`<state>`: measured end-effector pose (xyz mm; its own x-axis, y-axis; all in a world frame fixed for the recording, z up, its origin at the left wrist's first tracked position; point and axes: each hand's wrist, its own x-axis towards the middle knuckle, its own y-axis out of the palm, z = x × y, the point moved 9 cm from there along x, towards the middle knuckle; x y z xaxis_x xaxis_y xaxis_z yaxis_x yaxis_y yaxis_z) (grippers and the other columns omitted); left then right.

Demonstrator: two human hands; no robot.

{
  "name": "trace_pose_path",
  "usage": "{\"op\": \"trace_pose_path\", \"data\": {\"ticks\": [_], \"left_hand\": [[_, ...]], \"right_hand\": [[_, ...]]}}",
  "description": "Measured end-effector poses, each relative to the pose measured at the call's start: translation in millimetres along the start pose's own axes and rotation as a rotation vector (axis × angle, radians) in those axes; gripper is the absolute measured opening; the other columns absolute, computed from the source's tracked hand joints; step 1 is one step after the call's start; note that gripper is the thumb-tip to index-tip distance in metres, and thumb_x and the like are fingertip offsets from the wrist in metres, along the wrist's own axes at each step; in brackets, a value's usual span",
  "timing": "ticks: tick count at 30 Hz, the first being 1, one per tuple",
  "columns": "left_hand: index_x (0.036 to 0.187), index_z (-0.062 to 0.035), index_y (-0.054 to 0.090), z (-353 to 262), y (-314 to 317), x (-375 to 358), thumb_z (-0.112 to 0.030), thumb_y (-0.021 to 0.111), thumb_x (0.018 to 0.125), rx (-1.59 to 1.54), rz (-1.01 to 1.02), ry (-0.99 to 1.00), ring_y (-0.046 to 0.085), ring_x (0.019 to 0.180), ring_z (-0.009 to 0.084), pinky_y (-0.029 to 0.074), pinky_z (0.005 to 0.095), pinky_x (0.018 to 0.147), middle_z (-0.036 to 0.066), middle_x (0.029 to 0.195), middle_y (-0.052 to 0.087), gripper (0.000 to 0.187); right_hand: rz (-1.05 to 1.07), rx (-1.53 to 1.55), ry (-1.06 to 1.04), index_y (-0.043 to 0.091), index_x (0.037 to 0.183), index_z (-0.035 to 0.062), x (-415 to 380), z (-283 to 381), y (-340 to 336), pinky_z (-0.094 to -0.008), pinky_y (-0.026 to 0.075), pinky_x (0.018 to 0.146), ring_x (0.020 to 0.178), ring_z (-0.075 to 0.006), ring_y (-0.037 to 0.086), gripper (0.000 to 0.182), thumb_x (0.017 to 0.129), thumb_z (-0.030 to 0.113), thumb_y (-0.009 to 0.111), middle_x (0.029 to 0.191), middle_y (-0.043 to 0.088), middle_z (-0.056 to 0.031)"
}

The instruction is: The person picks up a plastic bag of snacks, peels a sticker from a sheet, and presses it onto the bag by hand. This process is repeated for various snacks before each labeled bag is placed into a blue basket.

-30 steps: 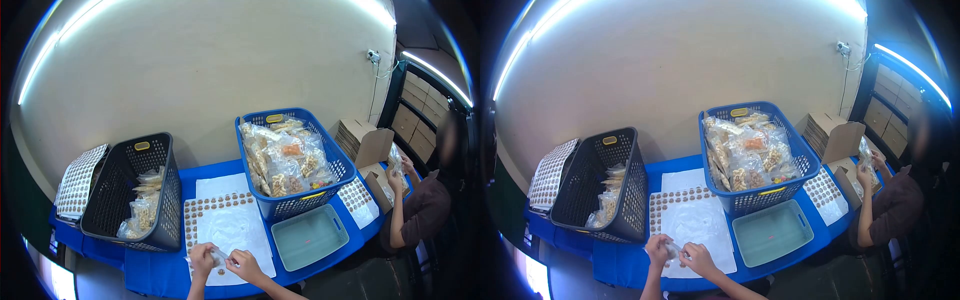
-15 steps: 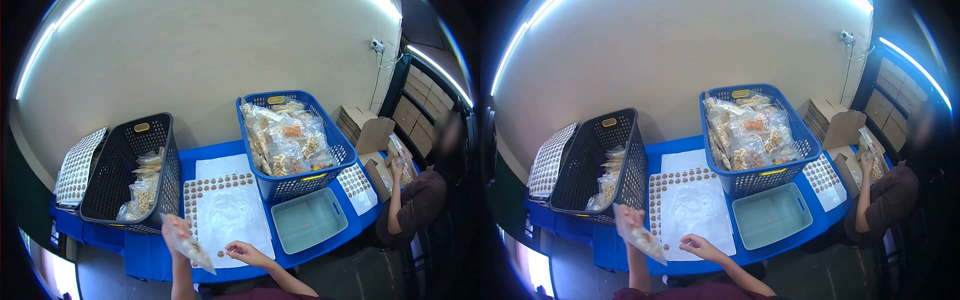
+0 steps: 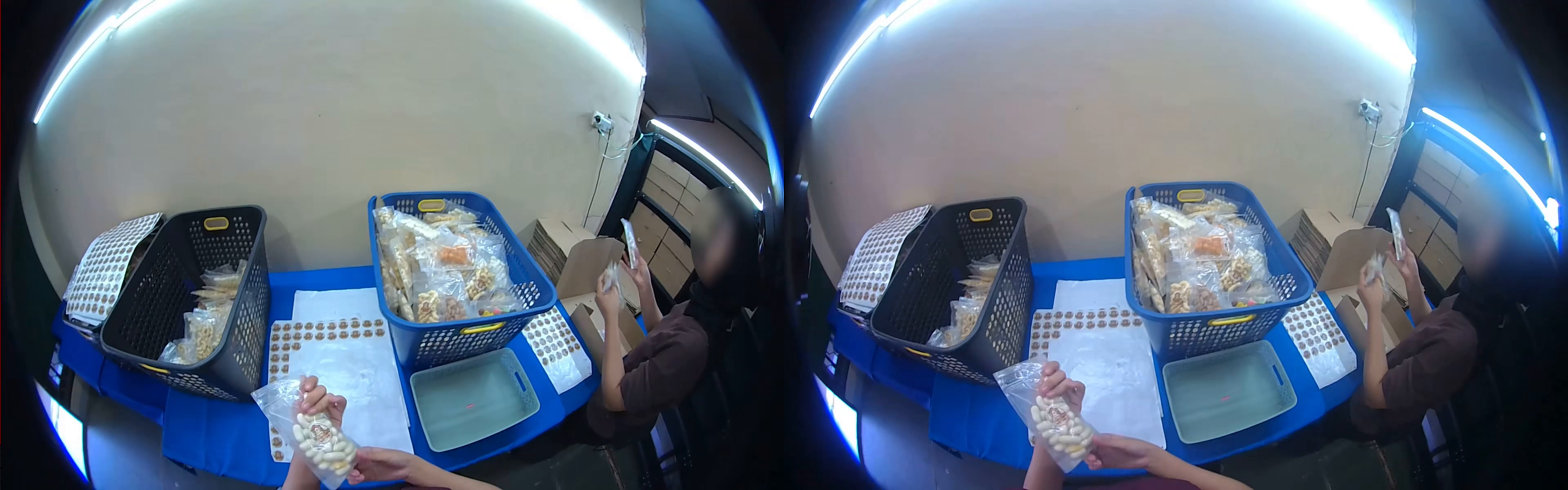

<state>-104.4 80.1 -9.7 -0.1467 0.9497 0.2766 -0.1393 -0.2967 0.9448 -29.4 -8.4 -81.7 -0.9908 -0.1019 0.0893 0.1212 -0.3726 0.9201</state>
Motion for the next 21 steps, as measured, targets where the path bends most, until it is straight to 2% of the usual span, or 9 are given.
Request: {"op": "trace_pose_path", "data": {"ticks": [3,4,7,8,11,14,17,19,21], "left_hand": [[0.089,-0.0048,0.047,19,-26,8,-0.025,0.023,0.095,-0.138,-0.095,-0.138,0.046,0.051,0.0096,0.037,0.0360,0.086,-0.002,0.056,0.045,0.032],[0.104,-0.0034,0.046,19,-28,13,-0.033,0.022,0.095,0.004,-0.037,-0.110,0.051,0.064,0.0135,0.037,0.0376,0.088,0.005,0.071,0.052,0.039],[0.122,-0.0033,0.035,5,-62,9,-0.046,0.021,0.092,0.720,-0.555,0.004,0.051,0.091,0.0198,0.036,0.0401,0.091,0.014,0.102,0.053,0.054],[0.132,-0.0050,0.022,7,-73,3,-0.058,0.018,0.087,0.787,-0.301,-0.090,0.040,0.114,0.0244,0.035,0.0411,0.094,0.017,0.127,0.038,0.070],[0.130,-0.0014,0.028,17,-90,-35,-0.065,0.014,0.082,0.926,-0.461,-0.303,0.038,0.118,0.0277,0.032,0.0396,0.097,0.014,0.129,0.039,0.081],[0.128,0.0008,0.031,6,-103,-60,-0.071,0.016,0.077,1.112,-0.559,-0.318,0.042,0.114,0.0295,0.033,0.0422,0.096,0.017,0.123,0.044,0.089],[0.127,0.0010,0.033,-10,-90,-65,-0.066,0.027,0.080,1.254,-0.317,-0.406,0.044,0.113,0.0268,0.034,0.0401,0.096,0.016,0.120,0.046,0.082],[0.123,0.0022,0.040,-16,-71,-72,-0.024,0.059,0.083,1.520,-0.250,-0.458,0.051,0.102,0.0181,0.040,0.0300,0.088,0.012,0.113,0.052,0.051],[0.119,0.0019,0.043,-18,-61,-78,-0.007,0.059,0.081,1.577,-0.395,-0.486,0.056,0.091,0.0141,0.044,0.0258,0.081,0.010,0.107,0.055,0.042]], "right_hand": [[-0.021,-0.223,-0.059,0.049,0.095,0.0044,-6,16,-2,-0.0234,0.035,0.069,0.072,-0.0098,0.041,0.028,0.091,0.031,0.043,0.076,0.045,0.0014],[-0.123,-0.250,-0.092,0.051,0.098,0.0016,-13,24,-11,-0.0223,0.035,0.071,0.071,-0.0089,0.043,0.026,0.091,0.025,0.044,0.076,0.047,0.0004],[-0.316,-0.516,-0.211,0.053,0.097,-0.0001,-39,60,-24,-0.0213,0.037,0.070,0.072,-0.0082,0.045,0.025,0.090,0.023,0.046,0.078,0.050,0.0003],[-0.456,-0.485,-0.272,0.056,0.093,-0.0001,-52,74,-25,-0.0206,0.039,0.069,0.073,-0.0076,0.047,0.022,0.089,0.021,0.049,0.079,0.052,-0.0002],[-0.609,-0.767,-0.285,0.058,0.097,0.0005,-79,87,-46,-0.0218,0.039,0.071,0.076,-0.0079,0.049,0.028,0.087,0.026,0.053,0.080,0.056,-0.0007],[-0.632,-0.914,-0.074,0.058,0.101,0.0009,-79,61,-67,-0.0237,0.040,0.078,0.085,-0.0100,0.052,0.032,0.084,0.028,0.056,0.086,0.060,-0.0034],[-0.612,-0.831,-0.002,0.060,0.100,0.0029,-63,27,-71,-0.0237,0.040,0.078,0.087,-0.0109,0.053,0.029,0.084,0.026,0.058,0.089,0.062,-0.0028],[-0.662,-0.821,0.018,0.055,0.107,-0.0010,-49,19,-65,-0.0249,0.039,0.084,0.092,-0.0118,0.053,0.041,0.083,0.032,0.058,0.097,0.060,-0.0061],[-0.747,-0.713,-0.140,0.053,0.109,-0.0019,-31,6,-79,-0.0249,0.040,0.082,0.090,-0.0117,0.053,0.044,0.082,0.033,0.058,0.098,0.060,-0.0065]]}}
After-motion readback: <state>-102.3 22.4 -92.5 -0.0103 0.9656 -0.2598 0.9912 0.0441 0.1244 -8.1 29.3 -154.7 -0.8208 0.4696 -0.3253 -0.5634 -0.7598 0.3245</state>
